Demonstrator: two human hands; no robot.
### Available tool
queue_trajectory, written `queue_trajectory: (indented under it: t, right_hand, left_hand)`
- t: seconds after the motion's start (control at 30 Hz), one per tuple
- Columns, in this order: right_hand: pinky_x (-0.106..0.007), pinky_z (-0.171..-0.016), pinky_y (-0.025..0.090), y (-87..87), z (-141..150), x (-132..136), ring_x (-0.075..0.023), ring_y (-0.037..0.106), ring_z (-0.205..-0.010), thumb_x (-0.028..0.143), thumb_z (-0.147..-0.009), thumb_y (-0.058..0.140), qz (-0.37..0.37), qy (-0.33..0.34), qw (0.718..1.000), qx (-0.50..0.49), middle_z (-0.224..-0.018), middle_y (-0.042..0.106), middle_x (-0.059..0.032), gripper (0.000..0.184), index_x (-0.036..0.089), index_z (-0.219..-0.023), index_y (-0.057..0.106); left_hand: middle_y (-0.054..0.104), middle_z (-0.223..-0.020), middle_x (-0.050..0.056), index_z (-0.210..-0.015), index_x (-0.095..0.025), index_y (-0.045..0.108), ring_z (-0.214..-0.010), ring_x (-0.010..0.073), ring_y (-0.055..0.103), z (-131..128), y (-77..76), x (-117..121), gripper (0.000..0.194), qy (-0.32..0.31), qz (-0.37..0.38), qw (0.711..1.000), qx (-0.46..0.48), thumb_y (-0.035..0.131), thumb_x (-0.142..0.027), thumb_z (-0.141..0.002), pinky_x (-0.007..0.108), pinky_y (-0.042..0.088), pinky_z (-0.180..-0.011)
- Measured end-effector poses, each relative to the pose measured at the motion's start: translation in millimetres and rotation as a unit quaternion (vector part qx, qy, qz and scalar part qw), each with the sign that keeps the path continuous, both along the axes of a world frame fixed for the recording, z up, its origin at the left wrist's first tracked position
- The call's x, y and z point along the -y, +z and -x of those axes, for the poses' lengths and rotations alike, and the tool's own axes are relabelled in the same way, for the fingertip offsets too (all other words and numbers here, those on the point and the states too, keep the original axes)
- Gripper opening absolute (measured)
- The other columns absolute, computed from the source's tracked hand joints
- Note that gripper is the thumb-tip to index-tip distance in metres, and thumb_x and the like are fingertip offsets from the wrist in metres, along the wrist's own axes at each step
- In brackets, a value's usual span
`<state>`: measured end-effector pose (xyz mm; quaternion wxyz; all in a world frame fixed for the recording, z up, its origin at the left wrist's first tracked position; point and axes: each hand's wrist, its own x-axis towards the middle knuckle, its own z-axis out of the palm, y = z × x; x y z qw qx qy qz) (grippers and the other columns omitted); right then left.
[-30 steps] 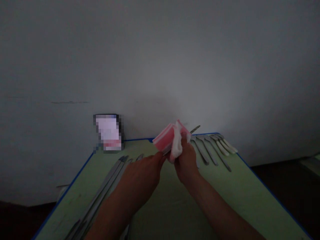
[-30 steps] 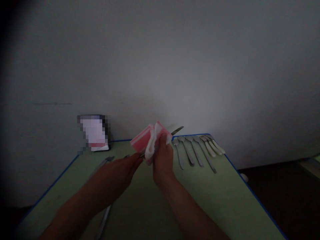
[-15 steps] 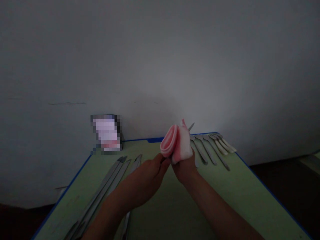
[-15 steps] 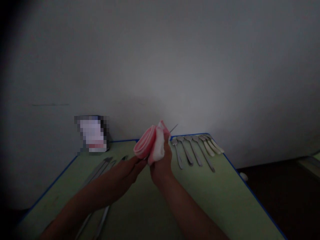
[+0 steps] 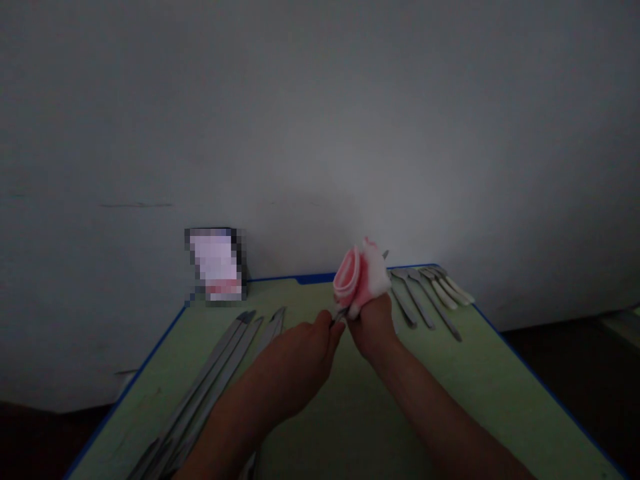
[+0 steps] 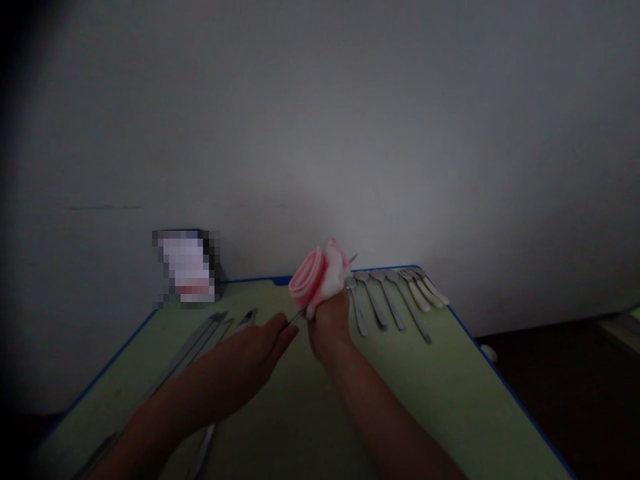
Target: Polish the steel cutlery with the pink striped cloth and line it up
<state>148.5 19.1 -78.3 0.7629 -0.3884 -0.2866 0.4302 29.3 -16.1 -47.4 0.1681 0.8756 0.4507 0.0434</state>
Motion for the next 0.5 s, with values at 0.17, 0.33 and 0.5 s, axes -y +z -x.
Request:
queue_trajectory:
  t: [0.17,0.33,0.5]
  right_hand:
    - [-0.022,-0.041,0.029,6.7,-17,-8,-0.0084,0.031,-0.044,0.035,-0.070,0.051,-0.012,0.025,0.994,-0.104,-0.056,0.039,0.0069,0.014,0.023,-0.076,0.049]
    - [-0.021,-0.040,0.026,7.0,-34,-14,-0.0079,0.032,-0.044,0.024,-0.069,0.052,-0.041,0.023,0.986,-0.157,-0.055,0.039,0.0078,0.007,0.022,-0.071,0.046]
    - [-0.021,-0.043,0.029,9.1,-51,-14,-0.0076,0.036,-0.047,0.022,-0.070,0.055,-0.047,-0.004,0.985,-0.167,-0.058,0.044,0.0080,0.006,0.022,-0.074,0.050]
  left_hand:
    - [0.062,-0.076,0.007,-0.095,-0.018,0.048,-0.066,0.0207,0.061,1,3.9,1,0.041,-0.016,0.006,1.000,-0.026,0.014,-0.040,-0.094,0.031,0.040,-0.058]
    - [0.061,-0.073,0.005,-0.095,-0.019,0.049,-0.066,0.0197,0.059,8,6.1,3,0.041,-0.024,0.008,1.000,-0.018,0.016,-0.042,-0.094,0.031,0.039,-0.059]
    - [0.060,-0.074,0.004,-0.092,-0.020,0.051,-0.069,0.0191,0.059,11,6.9,3,0.044,-0.038,0.011,0.999,-0.002,0.015,-0.045,-0.094,0.032,0.040,-0.065]
